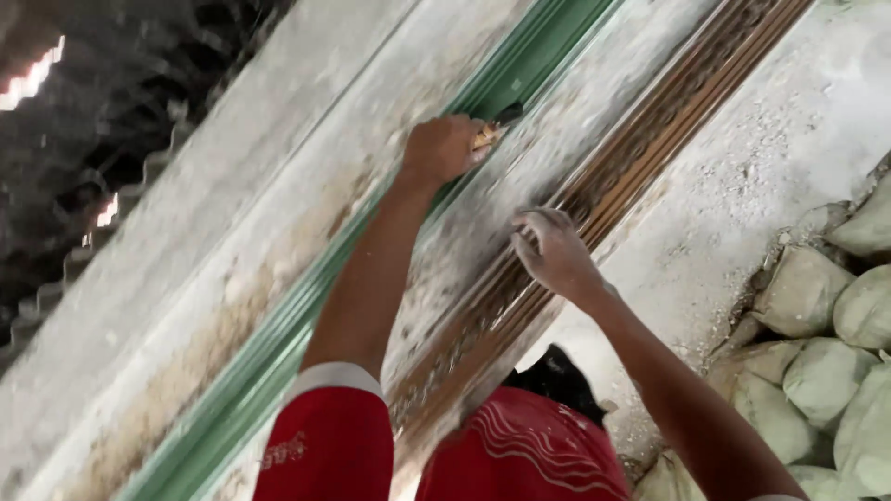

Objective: Apply paint or sealant to decorative crown molding pieces using a brush.

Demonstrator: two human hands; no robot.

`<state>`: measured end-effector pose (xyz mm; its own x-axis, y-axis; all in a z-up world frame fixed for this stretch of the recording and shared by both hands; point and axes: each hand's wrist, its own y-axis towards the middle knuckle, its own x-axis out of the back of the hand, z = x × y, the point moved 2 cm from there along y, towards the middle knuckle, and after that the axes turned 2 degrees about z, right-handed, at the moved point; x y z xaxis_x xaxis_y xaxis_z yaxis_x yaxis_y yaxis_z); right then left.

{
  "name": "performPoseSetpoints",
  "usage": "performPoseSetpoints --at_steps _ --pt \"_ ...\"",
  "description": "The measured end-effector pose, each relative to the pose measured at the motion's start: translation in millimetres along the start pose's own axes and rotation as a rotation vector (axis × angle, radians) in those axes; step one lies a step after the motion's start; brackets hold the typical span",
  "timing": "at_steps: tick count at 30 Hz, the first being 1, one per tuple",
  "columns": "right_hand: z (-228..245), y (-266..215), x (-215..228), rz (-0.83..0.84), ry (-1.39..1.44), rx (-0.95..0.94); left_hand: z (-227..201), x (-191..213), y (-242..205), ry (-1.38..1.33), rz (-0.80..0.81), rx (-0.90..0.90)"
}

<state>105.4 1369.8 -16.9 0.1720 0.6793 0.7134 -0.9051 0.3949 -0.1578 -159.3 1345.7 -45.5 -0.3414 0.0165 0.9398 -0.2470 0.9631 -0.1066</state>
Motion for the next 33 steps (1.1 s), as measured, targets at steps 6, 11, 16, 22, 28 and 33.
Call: performPoseSetpoints --at_steps 6,11,16,22,28,33 --pt "-141 108 118 -0.008 -0.087 -0.143 -42 -7 169 -0.004 -0.051 -0.04" --pt "-253 219 222 -0.034 -0.131 -0.246 -71 -13 317 -0.037 -0.061 -0.04" --pt "-362 316 276 -0.134 -0.259 -0.177 -105 -12 473 0.011 -0.119 -0.065" --pt "-398 352 280 0.207 -0.494 -0.287 -136 -31 639 -0.026 -0.16 -0.096" --pt "-387 358 295 0.123 -0.31 -0.402 -129 -57 747 -0.167 -0.055 -0.009" --pt "-396 353 292 0.181 -0.284 -0.432 -108 -43 713 -0.478 -0.362 0.303"
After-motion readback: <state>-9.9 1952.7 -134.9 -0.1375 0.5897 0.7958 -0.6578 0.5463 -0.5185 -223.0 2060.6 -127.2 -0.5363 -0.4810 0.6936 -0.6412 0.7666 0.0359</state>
